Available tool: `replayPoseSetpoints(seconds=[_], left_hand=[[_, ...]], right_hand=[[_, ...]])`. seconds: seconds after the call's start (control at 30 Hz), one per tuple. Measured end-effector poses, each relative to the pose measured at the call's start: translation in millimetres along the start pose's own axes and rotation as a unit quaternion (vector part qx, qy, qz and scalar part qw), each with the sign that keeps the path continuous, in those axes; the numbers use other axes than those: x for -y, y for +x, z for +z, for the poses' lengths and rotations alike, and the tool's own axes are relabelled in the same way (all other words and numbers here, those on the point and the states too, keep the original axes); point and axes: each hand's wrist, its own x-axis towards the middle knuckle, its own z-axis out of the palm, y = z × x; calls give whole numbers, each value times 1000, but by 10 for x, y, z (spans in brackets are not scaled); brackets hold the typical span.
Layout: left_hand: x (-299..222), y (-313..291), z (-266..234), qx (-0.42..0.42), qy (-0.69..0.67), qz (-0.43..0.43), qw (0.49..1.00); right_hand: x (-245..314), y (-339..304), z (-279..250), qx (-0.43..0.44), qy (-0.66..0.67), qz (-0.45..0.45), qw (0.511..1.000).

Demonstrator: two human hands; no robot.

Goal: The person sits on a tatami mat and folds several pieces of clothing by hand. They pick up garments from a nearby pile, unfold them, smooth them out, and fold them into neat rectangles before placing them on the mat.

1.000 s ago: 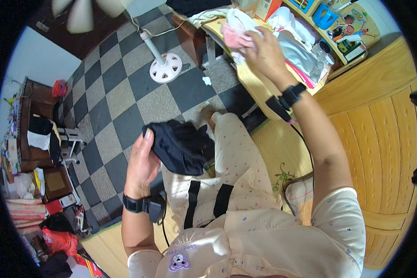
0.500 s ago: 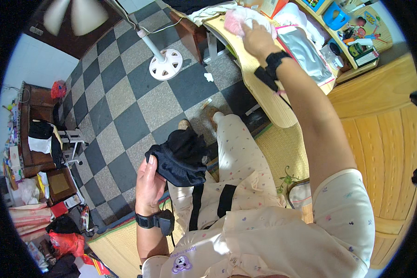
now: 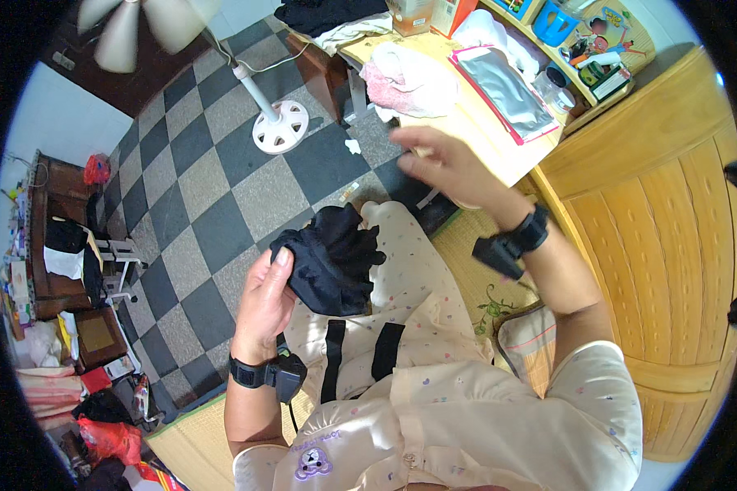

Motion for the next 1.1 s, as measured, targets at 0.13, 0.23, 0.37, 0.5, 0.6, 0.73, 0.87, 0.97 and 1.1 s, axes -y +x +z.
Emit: replayPoseSetpoints(seconds=[0.13, 0.23, 0.37, 0.5, 0.6, 0.73, 0.87, 0.97, 1.1], left_hand=[[1, -40, 94, -1, 33, 4, 999], [-83, -72, 190, 1, 60, 19, 998], [-176, 50, 476, 41, 114, 27, 992], [-194, 195, 787, 158, 269, 85, 946], [-238, 307, 722, 83, 371, 231, 896], [-172, 362, 267, -26, 180, -9, 983], [111, 194, -202, -91, 131, -52, 986], [188, 82, -420, -119, 108, -48, 986], [151, -30, -497, -139, 124, -36, 982]], right_hand=[[-113, -109, 18, -80, -252, -77, 961], [-82, -186, -149, -81, -228, -91, 966], [236, -429, 109, 76, -131, -106, 983], [504, -487, 276, 121, 24, -39, 992], [530, -420, -320, -45, -14, -21, 999], [402, -234, -1161, -136, -394, 85, 905], [294, -92, -1165, -70, -523, 11, 850], [142, 322, -913, -61, -554, -96, 824], [-198, 931, -453, -89, -687, -79, 717]])
